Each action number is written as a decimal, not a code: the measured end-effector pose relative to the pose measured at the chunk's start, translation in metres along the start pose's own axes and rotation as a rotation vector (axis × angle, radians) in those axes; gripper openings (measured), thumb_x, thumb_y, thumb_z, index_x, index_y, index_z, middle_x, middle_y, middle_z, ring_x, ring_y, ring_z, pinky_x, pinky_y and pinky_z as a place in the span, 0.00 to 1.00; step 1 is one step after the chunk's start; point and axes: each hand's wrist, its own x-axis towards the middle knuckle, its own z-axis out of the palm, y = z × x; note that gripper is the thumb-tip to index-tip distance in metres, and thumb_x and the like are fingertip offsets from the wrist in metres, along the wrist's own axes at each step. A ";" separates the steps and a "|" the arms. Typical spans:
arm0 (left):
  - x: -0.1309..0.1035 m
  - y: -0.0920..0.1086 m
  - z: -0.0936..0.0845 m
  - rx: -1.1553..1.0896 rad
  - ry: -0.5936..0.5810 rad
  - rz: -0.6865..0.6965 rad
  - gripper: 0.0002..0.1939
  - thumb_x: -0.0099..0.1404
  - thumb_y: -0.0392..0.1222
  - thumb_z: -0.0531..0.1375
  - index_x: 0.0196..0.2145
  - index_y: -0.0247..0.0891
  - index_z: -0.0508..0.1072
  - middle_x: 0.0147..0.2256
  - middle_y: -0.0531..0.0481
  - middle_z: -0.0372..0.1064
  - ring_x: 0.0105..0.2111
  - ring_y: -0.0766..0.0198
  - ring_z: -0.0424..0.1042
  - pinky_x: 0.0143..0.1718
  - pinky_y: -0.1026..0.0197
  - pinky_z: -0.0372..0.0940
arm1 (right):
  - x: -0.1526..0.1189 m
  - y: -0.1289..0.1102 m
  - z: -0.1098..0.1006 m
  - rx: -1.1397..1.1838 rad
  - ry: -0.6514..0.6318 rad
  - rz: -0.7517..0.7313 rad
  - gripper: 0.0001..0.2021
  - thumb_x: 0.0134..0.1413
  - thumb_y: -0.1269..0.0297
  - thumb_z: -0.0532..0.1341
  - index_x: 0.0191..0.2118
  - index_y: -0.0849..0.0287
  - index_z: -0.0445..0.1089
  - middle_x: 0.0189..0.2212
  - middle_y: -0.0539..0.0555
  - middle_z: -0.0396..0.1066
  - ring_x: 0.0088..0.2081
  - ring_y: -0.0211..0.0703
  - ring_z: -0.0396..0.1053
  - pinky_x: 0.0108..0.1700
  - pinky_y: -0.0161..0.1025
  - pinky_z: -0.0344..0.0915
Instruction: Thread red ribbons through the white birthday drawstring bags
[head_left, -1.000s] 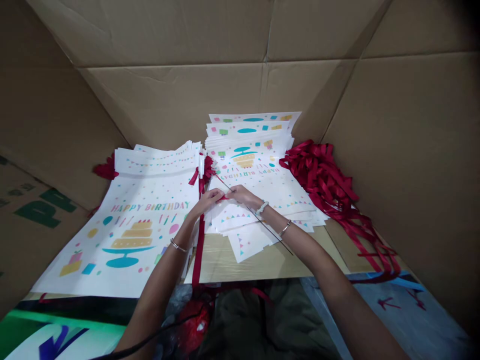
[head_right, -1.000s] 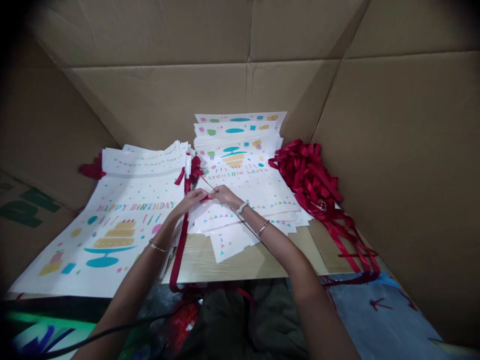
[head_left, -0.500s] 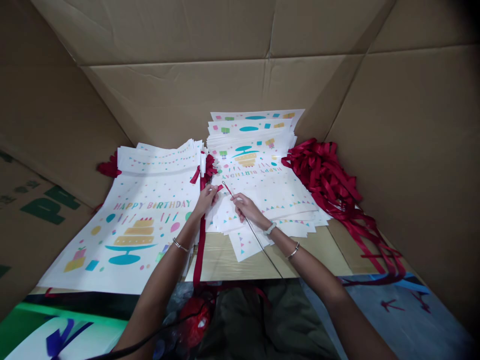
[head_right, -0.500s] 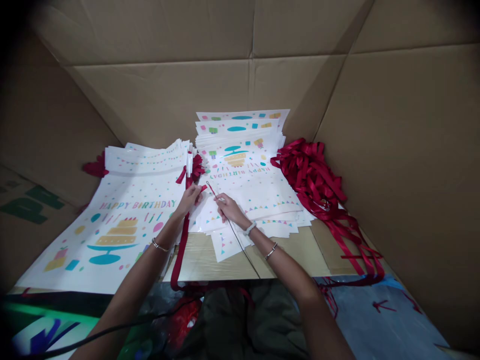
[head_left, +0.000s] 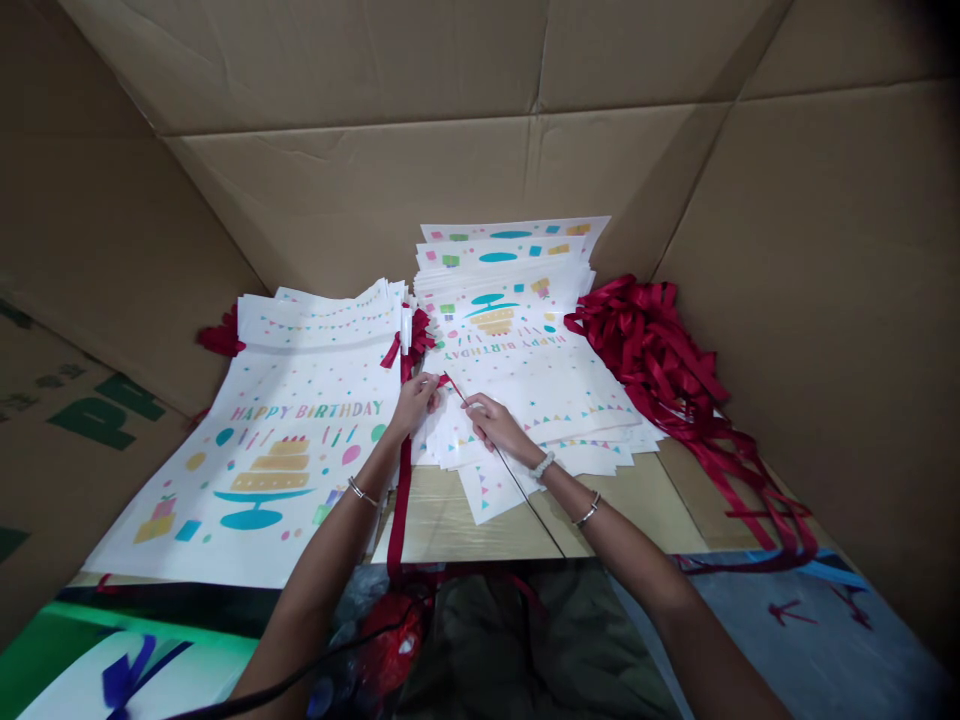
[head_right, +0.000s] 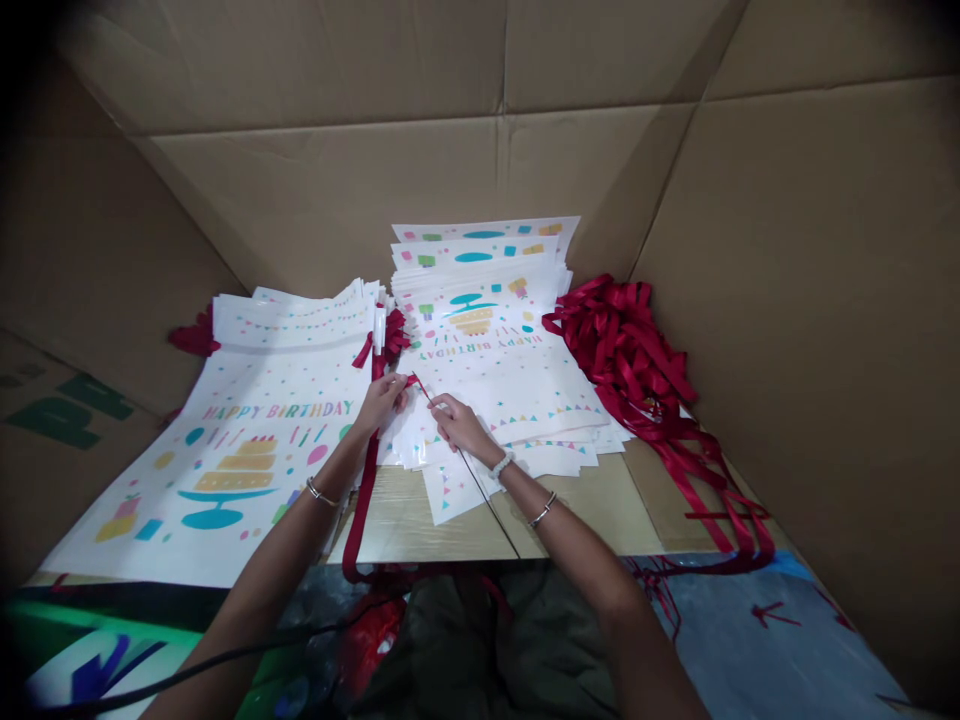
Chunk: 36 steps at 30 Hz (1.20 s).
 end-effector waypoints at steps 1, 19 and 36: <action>0.000 0.000 0.000 0.000 0.002 -0.002 0.27 0.63 0.66 0.63 0.30 0.37 0.67 0.16 0.53 0.64 0.15 0.68 0.59 0.19 0.65 0.52 | 0.000 0.001 0.000 0.000 -0.003 -0.004 0.14 0.63 0.56 0.56 0.49 0.58 0.67 0.16 0.39 0.58 0.14 0.29 0.51 0.15 0.25 0.52; 0.002 -0.001 -0.007 0.015 -0.017 0.026 0.26 0.64 0.66 0.63 0.27 0.38 0.66 0.15 0.54 0.63 0.14 0.68 0.59 0.18 0.65 0.52 | 0.000 0.001 -0.005 0.030 -0.030 0.015 0.16 0.63 0.51 0.57 0.49 0.57 0.67 0.17 0.39 0.56 0.14 0.29 0.49 0.15 0.25 0.50; 0.000 0.004 -0.004 -0.040 0.012 -0.003 0.24 0.64 0.62 0.65 0.27 0.38 0.66 0.16 0.54 0.64 0.13 0.69 0.58 0.17 0.65 0.51 | -0.001 0.000 -0.006 0.019 -0.037 0.009 0.16 0.64 0.51 0.58 0.49 0.58 0.68 0.17 0.40 0.54 0.15 0.29 0.48 0.16 0.24 0.48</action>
